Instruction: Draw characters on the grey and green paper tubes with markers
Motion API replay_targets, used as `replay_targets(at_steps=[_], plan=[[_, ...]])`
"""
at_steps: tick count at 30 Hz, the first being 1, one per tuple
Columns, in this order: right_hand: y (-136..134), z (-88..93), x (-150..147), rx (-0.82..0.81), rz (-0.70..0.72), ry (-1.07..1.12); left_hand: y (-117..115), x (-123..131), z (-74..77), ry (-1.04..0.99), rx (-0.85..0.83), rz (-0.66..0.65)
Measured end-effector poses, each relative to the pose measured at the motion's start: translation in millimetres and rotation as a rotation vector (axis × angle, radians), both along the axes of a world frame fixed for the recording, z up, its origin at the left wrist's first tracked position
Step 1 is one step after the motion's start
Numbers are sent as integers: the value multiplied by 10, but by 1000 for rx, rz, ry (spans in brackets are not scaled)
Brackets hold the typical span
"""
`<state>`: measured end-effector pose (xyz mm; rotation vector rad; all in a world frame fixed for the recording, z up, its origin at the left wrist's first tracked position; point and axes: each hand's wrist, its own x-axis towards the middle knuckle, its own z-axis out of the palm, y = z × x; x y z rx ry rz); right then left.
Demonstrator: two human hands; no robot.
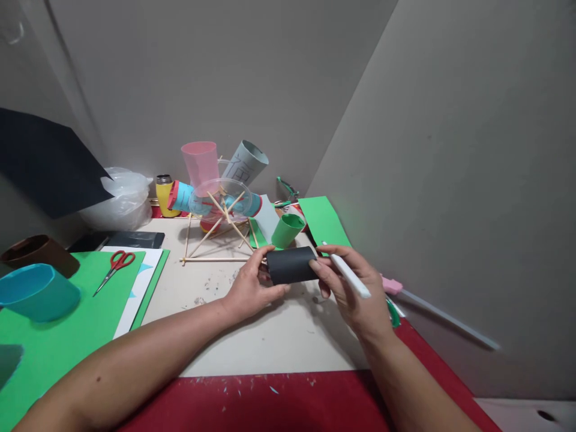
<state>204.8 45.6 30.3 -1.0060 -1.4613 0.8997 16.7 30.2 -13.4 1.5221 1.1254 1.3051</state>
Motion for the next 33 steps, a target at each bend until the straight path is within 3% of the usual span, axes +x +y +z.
replay_targets(at_steps=[5, 11, 16, 19, 21, 33], plan=[[6, 23, 33, -8, 8, -21, -31, 5, 53, 0, -28, -51], [80, 26, 155, -9, 52, -23, 70, -15, 122, -410, -300, -175], [58, 15, 170, 11, 267, -97, 174, -124, 104, -587, -724, -542], [25, 22, 152, 10, 323, -122, 164, -182, 72, -598, -813, -729], [16, 33, 142, 7, 328, -127, 145, -201, 52, -597, -819, -785], [29, 25, 57, -54, 257, 20, 110, -109, 134, -524, -590, -526]])
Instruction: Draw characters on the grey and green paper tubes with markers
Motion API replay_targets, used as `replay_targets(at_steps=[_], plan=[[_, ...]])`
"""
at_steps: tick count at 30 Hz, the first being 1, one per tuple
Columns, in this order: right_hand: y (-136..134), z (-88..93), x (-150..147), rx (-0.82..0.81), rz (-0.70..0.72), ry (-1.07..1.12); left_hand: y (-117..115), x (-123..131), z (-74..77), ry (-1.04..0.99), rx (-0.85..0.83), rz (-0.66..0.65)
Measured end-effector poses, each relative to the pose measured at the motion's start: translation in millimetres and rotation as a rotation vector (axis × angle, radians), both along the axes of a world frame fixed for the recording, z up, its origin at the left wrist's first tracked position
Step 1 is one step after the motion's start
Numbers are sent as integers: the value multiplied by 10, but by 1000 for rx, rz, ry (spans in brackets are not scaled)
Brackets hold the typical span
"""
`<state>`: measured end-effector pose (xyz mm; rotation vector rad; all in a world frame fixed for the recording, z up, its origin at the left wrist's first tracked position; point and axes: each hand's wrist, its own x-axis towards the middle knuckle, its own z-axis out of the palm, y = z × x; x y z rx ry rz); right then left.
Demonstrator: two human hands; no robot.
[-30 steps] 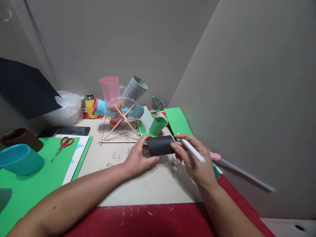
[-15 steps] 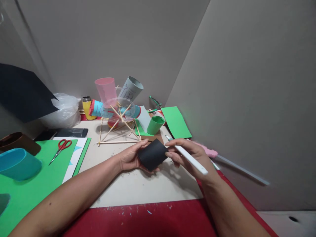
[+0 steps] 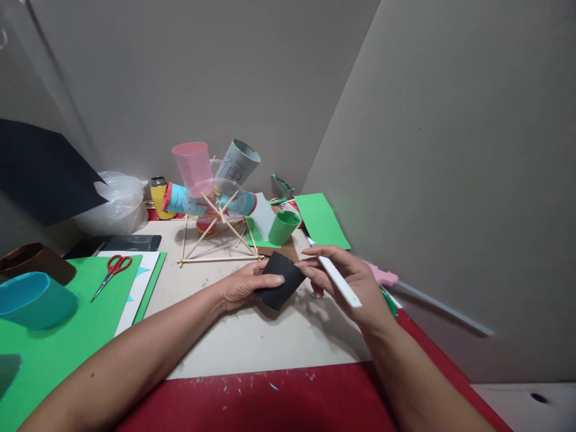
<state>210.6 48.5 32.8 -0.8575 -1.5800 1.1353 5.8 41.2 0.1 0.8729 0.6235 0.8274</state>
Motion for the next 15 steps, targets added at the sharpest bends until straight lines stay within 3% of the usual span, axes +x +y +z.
replay_targets(at_steps=[7, 15], plan=[[-39, 7, -33, 20, -2, -82, -37, 41, -25, 234, 301, 113], [-47, -53, -65, 21, 7, -123, -59, 65, -35, 391, 421, 170]])
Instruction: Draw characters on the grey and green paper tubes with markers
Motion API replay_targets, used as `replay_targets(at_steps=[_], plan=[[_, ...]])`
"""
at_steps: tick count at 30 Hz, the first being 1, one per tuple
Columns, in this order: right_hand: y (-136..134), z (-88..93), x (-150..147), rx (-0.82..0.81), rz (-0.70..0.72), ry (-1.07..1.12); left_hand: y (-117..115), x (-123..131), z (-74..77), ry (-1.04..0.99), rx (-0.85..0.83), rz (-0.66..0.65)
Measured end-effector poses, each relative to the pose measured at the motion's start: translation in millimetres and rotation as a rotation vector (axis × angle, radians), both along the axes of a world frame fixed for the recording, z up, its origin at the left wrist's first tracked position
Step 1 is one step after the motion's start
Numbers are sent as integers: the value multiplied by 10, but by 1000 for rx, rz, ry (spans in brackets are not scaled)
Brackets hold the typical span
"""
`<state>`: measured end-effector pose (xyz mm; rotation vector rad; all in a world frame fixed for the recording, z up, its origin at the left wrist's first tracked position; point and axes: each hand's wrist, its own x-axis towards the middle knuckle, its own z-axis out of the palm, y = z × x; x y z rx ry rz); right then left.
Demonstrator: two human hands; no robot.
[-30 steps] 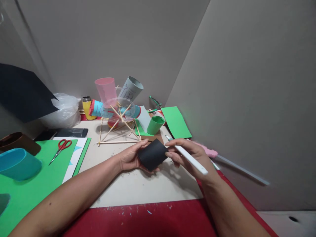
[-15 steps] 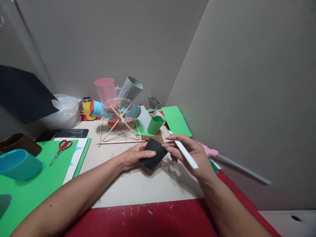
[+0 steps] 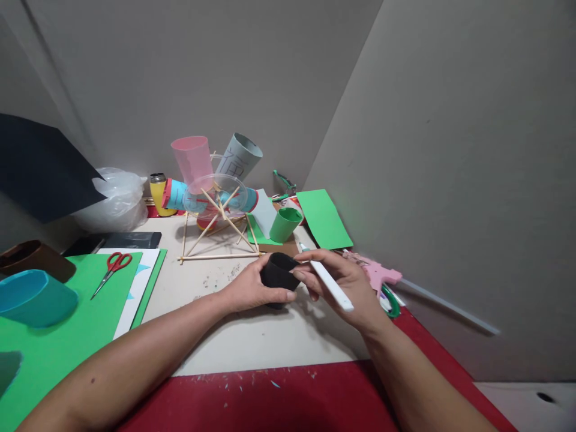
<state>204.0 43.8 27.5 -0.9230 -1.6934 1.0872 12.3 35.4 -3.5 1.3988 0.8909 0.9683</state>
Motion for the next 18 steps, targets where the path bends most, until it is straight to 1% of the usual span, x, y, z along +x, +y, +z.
replay_targets(at_steps=[5, 7, 9, 11, 14, 16, 18], plan=[[-13, 1, -31, 8, 29, -1, -7, 12, -14, 92, 167, 55], [-20, 0, -43, 25, 46, -14, -7, 16, -33, 101, 233, 71], [-27, -4, -52, 37, 33, -2, -4, 18, -53, 96, 270, 87], [-30, -10, -53, 59, -19, 43, -2, 19, -68, 98, 284, 101], [-11, -26, -42, 140, -165, 106, -5, 20, -70, 127, 295, 130], [24, -50, -30, 185, -255, 102, -10, 20, -67, 153, 296, 151], [70, -82, -20, 193, -293, 83, -15, 21, -75, 173, 294, 158]])
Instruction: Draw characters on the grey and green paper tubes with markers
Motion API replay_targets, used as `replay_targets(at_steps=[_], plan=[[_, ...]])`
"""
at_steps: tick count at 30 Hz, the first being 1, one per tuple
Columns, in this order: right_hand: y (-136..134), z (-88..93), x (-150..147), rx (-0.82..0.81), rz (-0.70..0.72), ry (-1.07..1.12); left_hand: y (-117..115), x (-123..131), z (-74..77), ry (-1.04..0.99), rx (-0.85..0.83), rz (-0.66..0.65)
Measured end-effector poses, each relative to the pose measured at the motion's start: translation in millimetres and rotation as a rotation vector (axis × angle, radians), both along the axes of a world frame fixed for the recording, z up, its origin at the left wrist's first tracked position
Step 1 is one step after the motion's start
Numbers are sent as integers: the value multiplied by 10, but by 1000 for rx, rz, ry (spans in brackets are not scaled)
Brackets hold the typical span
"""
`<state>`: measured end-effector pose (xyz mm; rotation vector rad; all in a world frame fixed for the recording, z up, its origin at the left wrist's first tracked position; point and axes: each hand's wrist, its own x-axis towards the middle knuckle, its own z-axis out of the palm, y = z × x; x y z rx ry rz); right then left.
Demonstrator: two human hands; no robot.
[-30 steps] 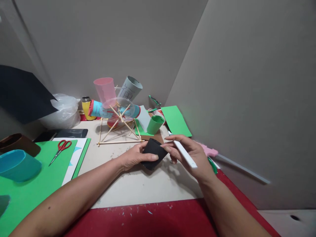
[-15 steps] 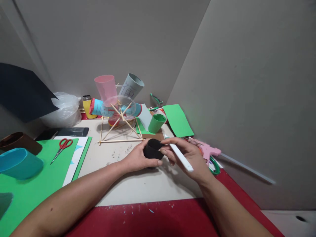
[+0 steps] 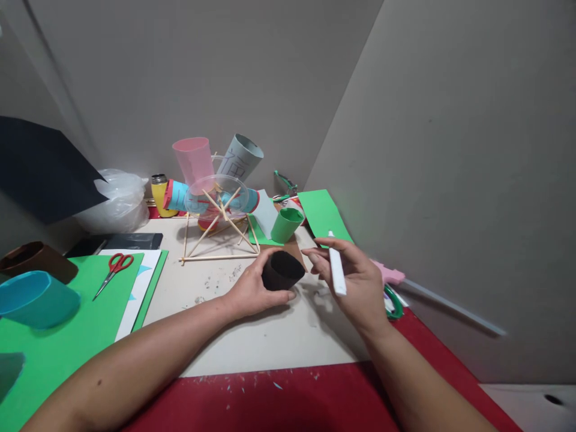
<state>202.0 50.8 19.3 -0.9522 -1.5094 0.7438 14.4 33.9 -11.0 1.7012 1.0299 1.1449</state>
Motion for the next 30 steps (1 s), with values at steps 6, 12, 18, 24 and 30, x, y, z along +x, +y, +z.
replay_targets(at_steps=[6, 12, 18, 24, 30], plan=[[85, -67, -20, -45, 46, -80, 25, 12, -104, 60, 85, -43], [84, -160, -31, -65, 59, -137, 63, 51, -206, 74, 128, -67], [145, -349, 71, -88, -19, -264, 69, 65, -220, 128, 163, -91], [76, -262, 5, 45, -162, -199, 56, 24, -216, 16, 47, -32], [73, -179, -24, 199, -276, -93, 55, 6, -54, -47, -11, 41]])
